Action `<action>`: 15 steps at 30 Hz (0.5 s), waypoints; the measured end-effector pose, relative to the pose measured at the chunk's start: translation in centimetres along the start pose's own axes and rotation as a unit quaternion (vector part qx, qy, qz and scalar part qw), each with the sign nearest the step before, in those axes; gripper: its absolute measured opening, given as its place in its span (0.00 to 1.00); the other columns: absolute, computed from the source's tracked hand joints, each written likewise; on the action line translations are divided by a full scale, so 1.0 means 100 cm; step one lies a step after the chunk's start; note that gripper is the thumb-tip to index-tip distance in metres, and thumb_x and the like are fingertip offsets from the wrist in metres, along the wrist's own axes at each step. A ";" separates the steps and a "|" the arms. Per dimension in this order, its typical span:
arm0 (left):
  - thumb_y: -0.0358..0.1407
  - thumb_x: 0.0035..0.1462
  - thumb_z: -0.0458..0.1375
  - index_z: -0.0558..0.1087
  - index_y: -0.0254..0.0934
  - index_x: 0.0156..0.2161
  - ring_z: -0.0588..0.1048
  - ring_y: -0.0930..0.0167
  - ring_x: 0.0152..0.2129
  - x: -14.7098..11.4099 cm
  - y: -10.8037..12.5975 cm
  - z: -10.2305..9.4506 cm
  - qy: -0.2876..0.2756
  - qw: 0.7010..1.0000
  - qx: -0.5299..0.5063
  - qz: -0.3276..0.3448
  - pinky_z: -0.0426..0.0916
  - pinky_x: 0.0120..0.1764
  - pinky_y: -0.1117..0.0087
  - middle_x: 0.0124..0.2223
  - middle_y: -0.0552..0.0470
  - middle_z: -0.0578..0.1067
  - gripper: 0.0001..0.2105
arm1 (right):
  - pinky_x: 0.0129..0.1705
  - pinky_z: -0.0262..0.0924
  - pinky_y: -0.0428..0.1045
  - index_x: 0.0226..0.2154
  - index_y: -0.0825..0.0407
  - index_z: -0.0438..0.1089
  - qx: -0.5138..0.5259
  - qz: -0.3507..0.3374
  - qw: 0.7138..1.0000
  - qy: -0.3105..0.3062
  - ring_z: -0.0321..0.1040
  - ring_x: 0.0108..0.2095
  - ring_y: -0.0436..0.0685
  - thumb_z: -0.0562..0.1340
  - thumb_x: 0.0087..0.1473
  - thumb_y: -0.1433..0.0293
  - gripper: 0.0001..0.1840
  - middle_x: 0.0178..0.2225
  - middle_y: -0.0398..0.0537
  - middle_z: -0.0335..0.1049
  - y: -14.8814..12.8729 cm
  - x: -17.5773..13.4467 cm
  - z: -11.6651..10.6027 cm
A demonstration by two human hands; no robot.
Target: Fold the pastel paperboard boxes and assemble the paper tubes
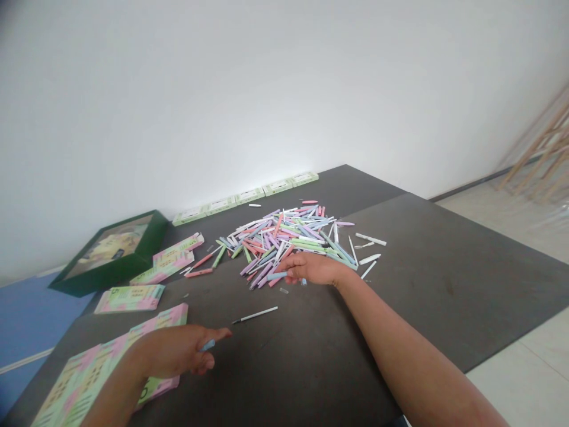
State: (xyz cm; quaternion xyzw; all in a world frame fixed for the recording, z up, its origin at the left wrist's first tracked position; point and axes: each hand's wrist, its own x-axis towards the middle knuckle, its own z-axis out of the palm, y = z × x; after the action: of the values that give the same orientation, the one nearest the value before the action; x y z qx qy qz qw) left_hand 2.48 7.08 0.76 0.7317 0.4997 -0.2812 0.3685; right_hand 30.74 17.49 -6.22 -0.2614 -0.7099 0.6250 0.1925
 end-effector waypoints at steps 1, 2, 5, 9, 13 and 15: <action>0.35 0.53 0.51 0.58 0.35 0.60 0.77 0.64 0.33 0.000 0.001 0.000 -0.001 1.000 0.000 -0.002 0.67 0.33 0.68 0.36 0.46 0.80 0.27 | 0.36 0.58 0.47 0.41 0.56 0.67 0.015 -0.016 1.000 0.015 0.64 0.32 0.50 0.57 0.53 0.67 0.14 0.33 0.49 0.69 0.000 0.002 0.004; 0.34 0.53 0.51 0.58 0.35 0.60 0.77 0.64 0.33 0.000 0.001 -0.001 0.000 1.000 0.003 -0.005 0.68 0.33 0.68 0.36 0.46 0.80 0.28 | 0.36 0.58 0.47 0.40 0.56 0.66 0.034 -0.034 0.998 0.029 0.64 0.32 0.50 0.57 0.53 0.67 0.12 0.32 0.48 0.69 0.001 0.004 0.008; 0.34 0.52 0.51 0.58 0.35 0.60 0.77 0.64 0.33 -0.002 0.003 -0.002 0.001 1.000 0.011 -0.009 0.68 0.35 0.67 0.37 0.47 0.79 0.28 | 0.36 0.60 0.49 0.35 0.55 0.63 0.122 -0.088 0.987 0.056 0.67 0.31 0.52 0.57 0.52 0.67 0.08 0.30 0.46 0.68 0.004 0.009 0.017; 0.35 0.54 0.51 0.58 0.36 0.60 0.76 0.61 0.37 -0.003 0.002 -0.003 0.013 0.999 0.031 -0.022 0.67 0.39 0.63 0.40 0.45 0.79 0.27 | 0.32 0.62 0.51 0.32 0.52 0.57 0.225 -0.122 0.960 0.116 0.67 0.26 0.52 0.55 0.47 0.72 0.06 0.27 0.41 0.66 0.003 0.014 0.020; 0.38 0.53 0.52 0.60 0.34 0.60 0.71 0.56 0.46 -0.001 -0.001 -0.004 0.055 0.997 0.052 -0.034 0.64 0.45 0.59 0.51 0.39 0.72 0.28 | 0.25 0.56 0.45 0.28 0.51 0.55 0.181 -0.104 0.962 0.177 0.60 0.19 0.47 0.53 0.43 0.76 0.07 0.19 0.35 0.58 -0.003 0.019 0.030; 0.39 0.53 0.53 0.60 0.33 0.60 0.70 0.55 0.47 0.001 -0.001 -0.005 0.071 0.996 0.046 -0.024 0.63 0.46 0.58 0.52 0.37 0.71 0.28 | 0.23 0.52 0.43 0.28 0.52 0.57 0.101 -0.064 0.979 0.167 0.56 0.17 0.46 0.52 0.46 0.74 0.03 0.17 0.35 0.56 -0.007 0.022 0.046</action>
State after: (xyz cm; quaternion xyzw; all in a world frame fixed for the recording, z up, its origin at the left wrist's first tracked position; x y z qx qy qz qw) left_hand 2.45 7.58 0.90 0.7537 0.5285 -0.2603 0.2913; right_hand 26.20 15.15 -6.32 -0.2949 -0.6161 0.6276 0.3737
